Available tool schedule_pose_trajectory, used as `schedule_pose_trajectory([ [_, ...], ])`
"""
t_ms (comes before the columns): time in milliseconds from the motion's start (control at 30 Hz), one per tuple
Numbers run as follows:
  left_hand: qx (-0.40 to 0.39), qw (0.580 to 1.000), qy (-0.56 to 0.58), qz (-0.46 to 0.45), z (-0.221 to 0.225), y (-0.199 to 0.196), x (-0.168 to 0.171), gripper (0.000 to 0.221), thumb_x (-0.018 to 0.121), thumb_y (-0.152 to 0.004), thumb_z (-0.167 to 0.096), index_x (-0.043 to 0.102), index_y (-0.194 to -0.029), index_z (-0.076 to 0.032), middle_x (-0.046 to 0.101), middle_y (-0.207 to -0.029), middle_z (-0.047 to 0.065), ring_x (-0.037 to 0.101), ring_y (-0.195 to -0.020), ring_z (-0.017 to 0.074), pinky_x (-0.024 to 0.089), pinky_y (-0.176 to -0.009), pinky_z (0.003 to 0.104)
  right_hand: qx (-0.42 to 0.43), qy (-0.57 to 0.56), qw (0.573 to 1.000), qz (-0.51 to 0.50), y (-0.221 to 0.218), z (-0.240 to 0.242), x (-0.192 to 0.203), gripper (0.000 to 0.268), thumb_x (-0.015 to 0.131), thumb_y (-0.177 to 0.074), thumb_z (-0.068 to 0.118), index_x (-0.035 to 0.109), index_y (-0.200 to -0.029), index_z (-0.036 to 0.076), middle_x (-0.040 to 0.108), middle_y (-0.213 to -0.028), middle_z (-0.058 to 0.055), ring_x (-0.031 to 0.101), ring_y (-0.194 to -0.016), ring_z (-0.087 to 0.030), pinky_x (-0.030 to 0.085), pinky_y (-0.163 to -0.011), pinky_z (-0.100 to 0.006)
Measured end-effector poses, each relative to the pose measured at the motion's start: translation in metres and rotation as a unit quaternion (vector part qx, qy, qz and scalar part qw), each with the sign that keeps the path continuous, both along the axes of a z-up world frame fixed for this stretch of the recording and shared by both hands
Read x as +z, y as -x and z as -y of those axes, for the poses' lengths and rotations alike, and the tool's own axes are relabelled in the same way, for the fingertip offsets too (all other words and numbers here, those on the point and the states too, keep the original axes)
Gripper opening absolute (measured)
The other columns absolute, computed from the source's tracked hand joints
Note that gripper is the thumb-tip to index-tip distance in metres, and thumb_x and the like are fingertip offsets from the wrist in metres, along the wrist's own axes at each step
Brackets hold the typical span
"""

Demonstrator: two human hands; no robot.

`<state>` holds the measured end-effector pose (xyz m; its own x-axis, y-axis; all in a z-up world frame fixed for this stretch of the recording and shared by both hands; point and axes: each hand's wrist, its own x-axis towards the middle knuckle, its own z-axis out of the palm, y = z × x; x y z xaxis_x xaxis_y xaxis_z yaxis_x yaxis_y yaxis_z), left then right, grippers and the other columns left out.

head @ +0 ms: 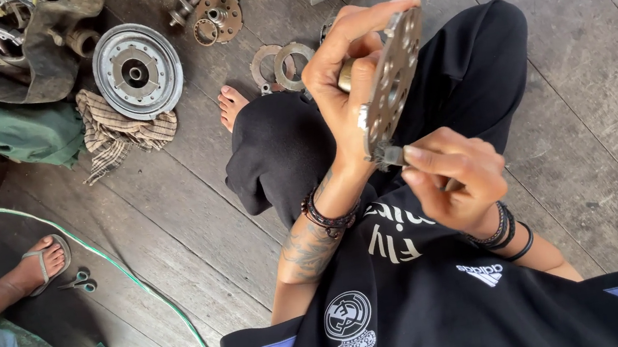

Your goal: Assembling and inspecting motorcycle engine components, including a piston and clutch plates, while sitting on the floor.

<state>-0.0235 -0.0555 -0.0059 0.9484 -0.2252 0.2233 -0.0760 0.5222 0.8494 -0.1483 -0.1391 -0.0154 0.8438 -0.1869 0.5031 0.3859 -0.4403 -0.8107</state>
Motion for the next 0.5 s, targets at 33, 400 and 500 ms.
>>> schedule_pose_trajectory([
  [33,-0.003,1.000,0.003,0.001,0.002,0.000,-0.002,0.037,0.051,-0.093,-0.009,0.074,-0.120,-0.019,0.063,-0.101,-0.006,0.032,-0.069,0.0048,0.026,-0.062,0.020,-0.016,0.010,1.000,-0.003,-0.002,0.002,0.002,0.018,0.072,-0.085,-0.011,0.065,-0.100,-0.005,0.071,-0.083,-0.017,0.042,-0.052,-0.013,0.034,-0.049,-0.025],
  [400,-0.016,1.000,0.007,-0.014,0.003,0.001,0.002,0.041,0.048,-0.095,-0.003,0.074,-0.122,-0.019,0.070,-0.109,-0.009,0.034,-0.069,0.0036,0.030,-0.063,0.018,-0.021,0.019,0.999,-0.045,-0.006,0.008,0.020,0.019,0.078,-0.078,-0.015,0.065,-0.089,-0.007,0.071,-0.086,-0.022,0.050,-0.054,-0.014,0.038,-0.051,-0.024],
  [500,-0.018,0.999,-0.008,-0.026,0.002,0.004,0.003,0.044,0.047,-0.089,-0.001,0.074,-0.119,-0.017,0.065,-0.104,-0.006,0.033,-0.069,0.0046,0.027,-0.063,0.019,-0.038,0.012,0.998,-0.049,-0.009,0.012,0.019,0.014,0.078,-0.082,-0.012,0.067,-0.091,-0.008,0.072,-0.086,-0.021,0.045,-0.052,-0.012,0.035,-0.049,-0.023],
])
